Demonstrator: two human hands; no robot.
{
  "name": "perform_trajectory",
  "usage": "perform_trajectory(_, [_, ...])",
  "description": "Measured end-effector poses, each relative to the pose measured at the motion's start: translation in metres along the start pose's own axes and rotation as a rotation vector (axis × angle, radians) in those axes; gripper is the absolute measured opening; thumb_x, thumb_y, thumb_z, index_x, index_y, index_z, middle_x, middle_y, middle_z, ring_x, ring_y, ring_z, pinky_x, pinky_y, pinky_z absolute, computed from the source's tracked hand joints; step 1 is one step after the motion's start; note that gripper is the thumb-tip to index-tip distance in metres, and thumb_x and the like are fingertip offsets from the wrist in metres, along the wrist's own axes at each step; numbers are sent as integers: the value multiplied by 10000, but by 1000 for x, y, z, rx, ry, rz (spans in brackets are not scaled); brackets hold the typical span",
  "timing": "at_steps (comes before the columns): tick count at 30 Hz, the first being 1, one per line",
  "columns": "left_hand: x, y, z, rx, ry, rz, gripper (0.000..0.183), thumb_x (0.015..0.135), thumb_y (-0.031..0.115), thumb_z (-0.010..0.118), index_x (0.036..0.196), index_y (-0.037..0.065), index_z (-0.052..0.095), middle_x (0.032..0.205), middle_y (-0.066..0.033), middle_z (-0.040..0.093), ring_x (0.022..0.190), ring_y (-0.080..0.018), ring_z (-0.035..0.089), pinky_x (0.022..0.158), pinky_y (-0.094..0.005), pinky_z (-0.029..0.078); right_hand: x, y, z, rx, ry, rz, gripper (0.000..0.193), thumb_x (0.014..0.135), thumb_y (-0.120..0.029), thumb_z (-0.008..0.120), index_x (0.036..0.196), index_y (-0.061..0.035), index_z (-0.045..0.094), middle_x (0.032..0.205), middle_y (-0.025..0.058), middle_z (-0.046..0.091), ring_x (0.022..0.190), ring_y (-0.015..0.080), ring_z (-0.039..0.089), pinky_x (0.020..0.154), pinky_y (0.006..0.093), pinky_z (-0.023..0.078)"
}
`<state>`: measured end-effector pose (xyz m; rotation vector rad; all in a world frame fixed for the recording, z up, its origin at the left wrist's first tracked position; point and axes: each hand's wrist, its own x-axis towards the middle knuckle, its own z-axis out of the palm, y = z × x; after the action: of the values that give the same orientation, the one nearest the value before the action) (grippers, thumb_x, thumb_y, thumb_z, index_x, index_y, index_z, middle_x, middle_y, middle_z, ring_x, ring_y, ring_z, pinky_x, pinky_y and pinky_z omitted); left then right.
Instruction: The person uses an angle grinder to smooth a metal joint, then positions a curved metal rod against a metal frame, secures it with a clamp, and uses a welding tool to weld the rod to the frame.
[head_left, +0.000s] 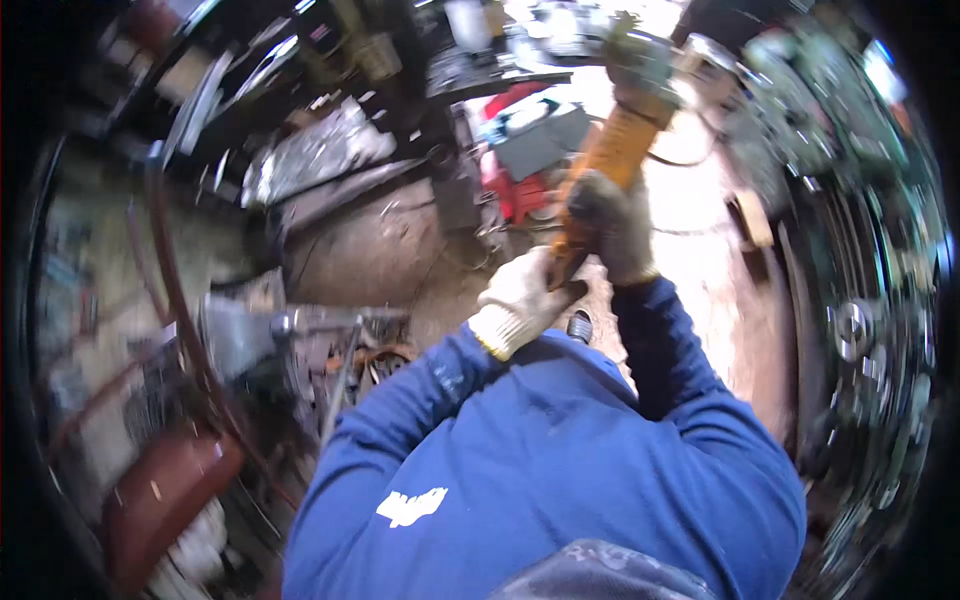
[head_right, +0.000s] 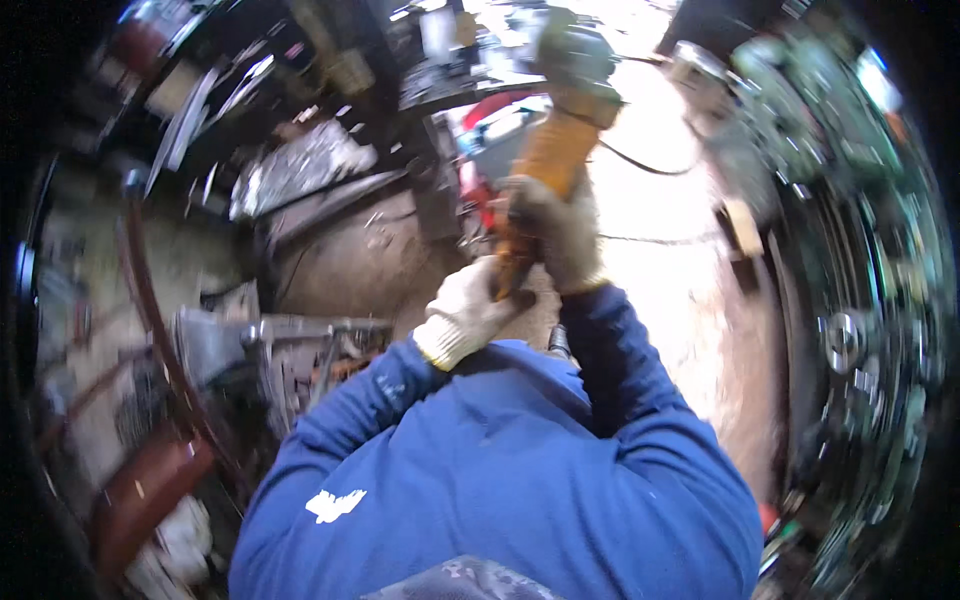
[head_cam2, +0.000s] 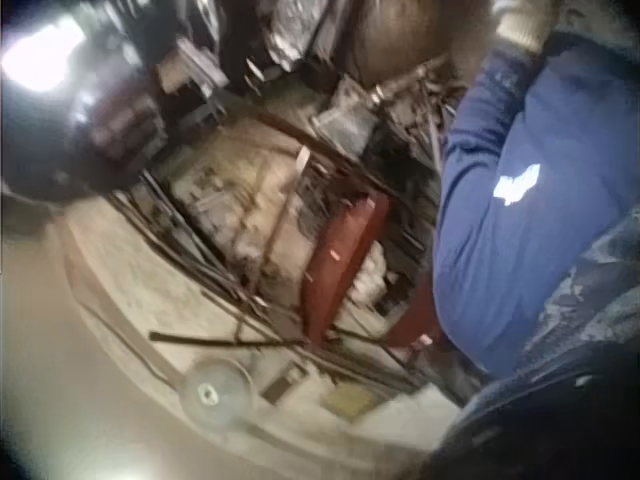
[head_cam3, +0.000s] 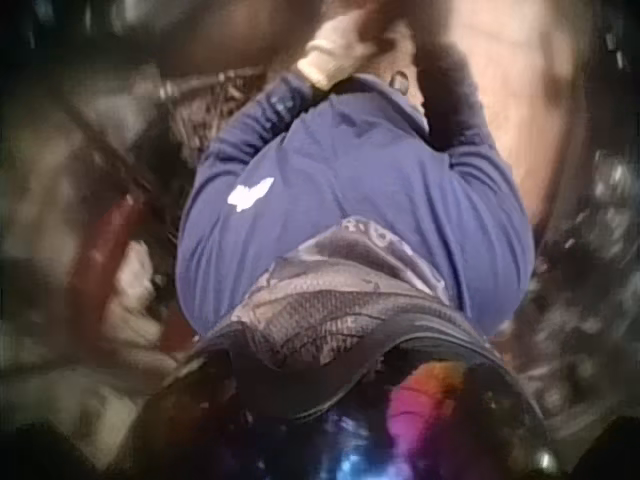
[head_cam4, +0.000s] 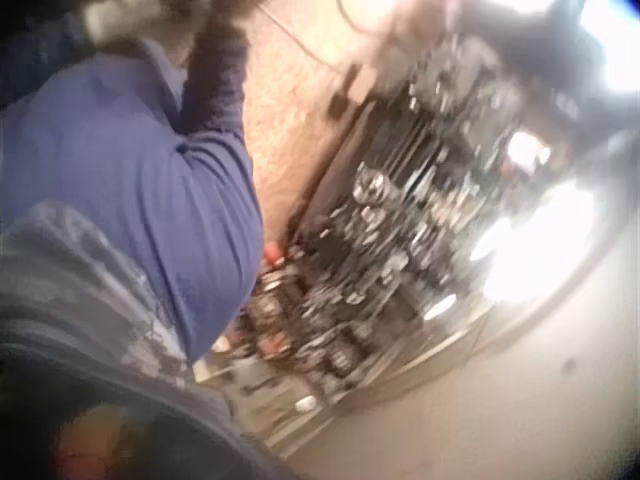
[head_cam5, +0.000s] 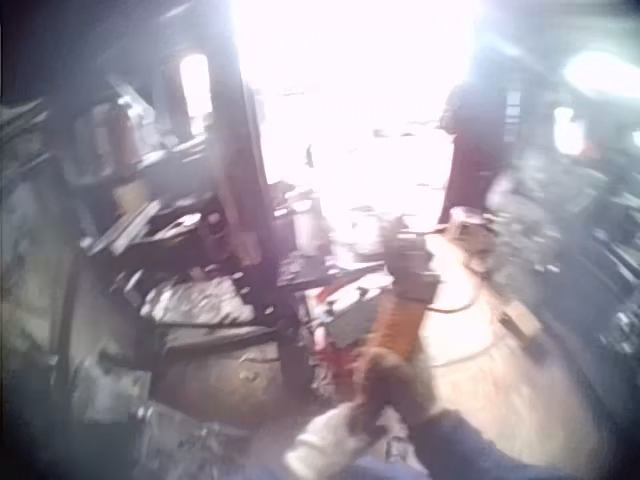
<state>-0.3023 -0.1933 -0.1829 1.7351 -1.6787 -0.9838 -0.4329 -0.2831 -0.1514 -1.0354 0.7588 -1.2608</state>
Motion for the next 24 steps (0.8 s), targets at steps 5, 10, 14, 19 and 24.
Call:
perform_trajectory(5, [21, 18, 40, -162, 58, 77, 501, 787, 341, 741, 1206, 99, 607, 979, -223, 689, 949, -391, 670, 829, -474, 537, 29, 40, -107, -86, -149, 17, 250, 973, -310, 555, 885, -79, 596, 817, -6, 575, 748, 103, 554, 712, 281, 495])
perform_trajectory(10, [15, 26, 76, -331, 300, 62, 790, 613, 131, 871, 1310, 66, 504, 1243, -195, 588, 1161, -337, 597, 961, -411, 497, 57, 43, -143, 174, -210, 288, 363, 975, -252, 572, 1153, 65, 559, 1051, 138, 636, 930, 225, 649, 944, 423, 529])
perform_trajectory(14, [14, 20, 88, -56, 181, -226, 487, 750, 358, 765, 1129, 71, 659, 975, -177, 704, 948, -341, 690, 826, -432, 551, 58, 44, -103, 158, -308, 363, 450, 957, -289, 587, 1242, 52, 517, 1105, 176, 623, 978, 283, 655, 932, 451, 552])
perform_trajectory(19, [2, 29, 77, 59, 272, -296, 471, 770, 427, 728, 1045, 48, 677, 905, -168, 708, 888, -333, 704, 750, -458, 562, 81, 53, -97, 83, -346, 352, 467, 941, -299, 615, 1222, 64, 524, 1117, 187, 626, 991, 296, 654, 945, 457, 550])
perform_trajectory(24, [-14, 25, 66, 47, 306, -277, 485, 765, 425, 741, 1034, 27, 672, 894, -166, 711, 884, -345, 703, 760, -461, 562, 70, 40, -71, 75, -434, 340, 464, 936, -302, 628, 1201, 68, 537, 1121, 203, 629, 1034, 326, 649, 952, 463, 546])
